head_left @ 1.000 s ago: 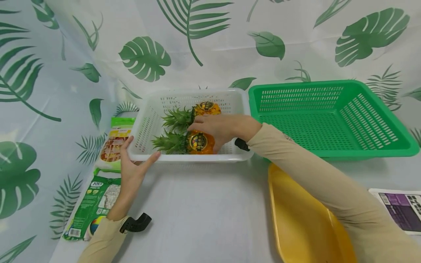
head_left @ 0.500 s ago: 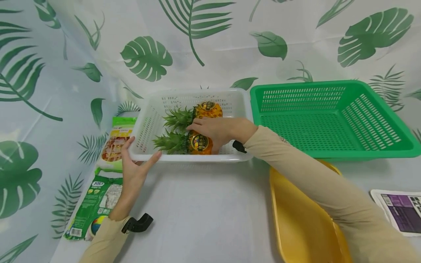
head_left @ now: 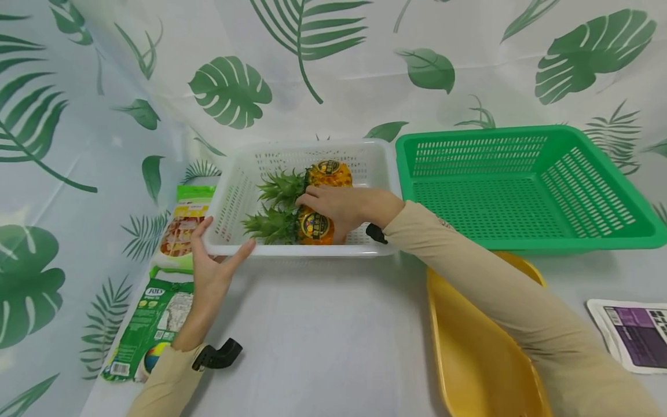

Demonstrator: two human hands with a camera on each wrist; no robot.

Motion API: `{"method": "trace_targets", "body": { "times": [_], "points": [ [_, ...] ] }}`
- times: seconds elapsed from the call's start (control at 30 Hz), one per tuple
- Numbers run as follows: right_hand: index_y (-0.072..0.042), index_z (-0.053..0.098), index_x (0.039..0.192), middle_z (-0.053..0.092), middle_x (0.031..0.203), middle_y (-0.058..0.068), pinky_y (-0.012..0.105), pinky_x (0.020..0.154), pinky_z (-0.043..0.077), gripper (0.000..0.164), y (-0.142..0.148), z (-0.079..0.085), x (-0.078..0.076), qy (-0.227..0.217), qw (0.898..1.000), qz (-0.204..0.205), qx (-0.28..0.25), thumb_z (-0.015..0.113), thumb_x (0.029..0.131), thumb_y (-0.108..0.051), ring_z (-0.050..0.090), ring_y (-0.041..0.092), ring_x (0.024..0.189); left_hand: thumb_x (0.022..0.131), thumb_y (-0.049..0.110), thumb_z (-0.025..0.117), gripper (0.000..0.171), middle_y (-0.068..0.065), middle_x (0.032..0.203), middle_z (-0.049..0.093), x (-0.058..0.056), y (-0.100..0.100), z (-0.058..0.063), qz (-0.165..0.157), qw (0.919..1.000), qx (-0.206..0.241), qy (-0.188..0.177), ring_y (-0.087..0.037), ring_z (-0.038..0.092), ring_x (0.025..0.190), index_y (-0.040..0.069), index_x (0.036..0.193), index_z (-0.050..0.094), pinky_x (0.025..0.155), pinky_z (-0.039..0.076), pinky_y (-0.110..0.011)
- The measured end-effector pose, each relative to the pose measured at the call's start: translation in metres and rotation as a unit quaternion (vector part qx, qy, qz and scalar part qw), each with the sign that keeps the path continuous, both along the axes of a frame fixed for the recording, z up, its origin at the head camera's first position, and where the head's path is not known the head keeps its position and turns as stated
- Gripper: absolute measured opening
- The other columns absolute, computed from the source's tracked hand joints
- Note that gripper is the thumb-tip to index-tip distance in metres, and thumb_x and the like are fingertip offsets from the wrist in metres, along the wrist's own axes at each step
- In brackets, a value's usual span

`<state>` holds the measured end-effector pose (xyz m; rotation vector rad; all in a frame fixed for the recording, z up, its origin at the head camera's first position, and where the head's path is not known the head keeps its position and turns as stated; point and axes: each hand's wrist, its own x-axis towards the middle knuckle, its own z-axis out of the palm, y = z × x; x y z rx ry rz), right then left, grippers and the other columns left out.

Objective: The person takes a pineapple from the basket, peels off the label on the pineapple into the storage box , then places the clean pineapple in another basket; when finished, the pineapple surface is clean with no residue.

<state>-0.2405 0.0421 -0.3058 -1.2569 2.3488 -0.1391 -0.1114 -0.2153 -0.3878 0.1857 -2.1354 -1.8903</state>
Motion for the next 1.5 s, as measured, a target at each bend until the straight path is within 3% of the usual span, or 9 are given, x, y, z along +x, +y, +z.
{"method": "trace_targets", "body": {
  "times": [0.2,0.47,0.93,1.27,1.5],
  "points": [
    [-0.005,0.024,0.163,0.034,0.155,0.018,0.044,0.111,0.045,0.101,0.000,-0.001,0.000,-0.009,1.000,-0.006,0.000,0.088,0.087,-0.025,0.048,0.031,0.134,0.091,0.001,0.077,0.087,-0.018,0.152,0.041,0.000,0.000,0.000,0.001,1.0000,-0.003,-0.003,-0.034,0.049,0.134,0.014,0.160,0.026,0.092,0.050,-0.018],
    [-0.002,0.021,0.163,0.031,0.155,0.020,0.045,0.112,0.043,0.101,-0.001,-0.001,0.002,-0.015,1.000,0.008,0.008,0.086,0.089,-0.026,0.044,0.033,0.138,0.092,0.003,0.077,0.088,-0.017,0.154,0.039,0.001,0.001,-0.003,0.001,0.9999,-0.007,-0.010,-0.035,0.048,0.136,0.014,0.161,0.025,0.091,0.049,-0.017],
    [0.000,0.025,0.160,0.031,0.155,0.021,0.046,0.116,0.040,0.103,0.002,-0.001,0.001,-0.014,1.000,0.020,-0.020,0.091,0.084,-0.027,0.044,0.034,0.139,0.092,0.005,0.078,0.089,-0.015,0.156,0.037,0.002,0.000,-0.003,0.005,0.9998,-0.014,-0.014,-0.033,0.046,0.138,0.015,0.162,0.024,0.093,0.048,-0.018],
    [-0.005,0.032,0.157,0.035,0.153,0.016,0.045,0.110,0.046,0.101,0.013,0.025,0.001,-0.012,0.999,-0.004,-0.043,0.094,0.079,-0.027,0.049,0.030,0.130,0.091,0.005,0.079,0.088,-0.016,0.152,0.041,0.002,0.000,0.000,0.014,0.9998,-0.008,-0.015,-0.033,0.050,0.132,0.018,0.161,0.027,0.087,0.051,-0.016],
    [-0.004,0.037,0.155,0.043,0.146,0.014,0.046,0.111,0.045,0.102,0.027,0.056,0.009,0.032,0.994,0.015,-0.100,0.096,0.075,-0.029,0.048,0.030,0.132,0.092,0.008,0.080,0.088,-0.014,0.153,0.038,-0.001,0.001,0.003,0.013,0.9996,-0.018,-0.019,-0.031,0.050,0.129,0.019,0.161,0.027,0.088,0.050,-0.017]
  ]
}}
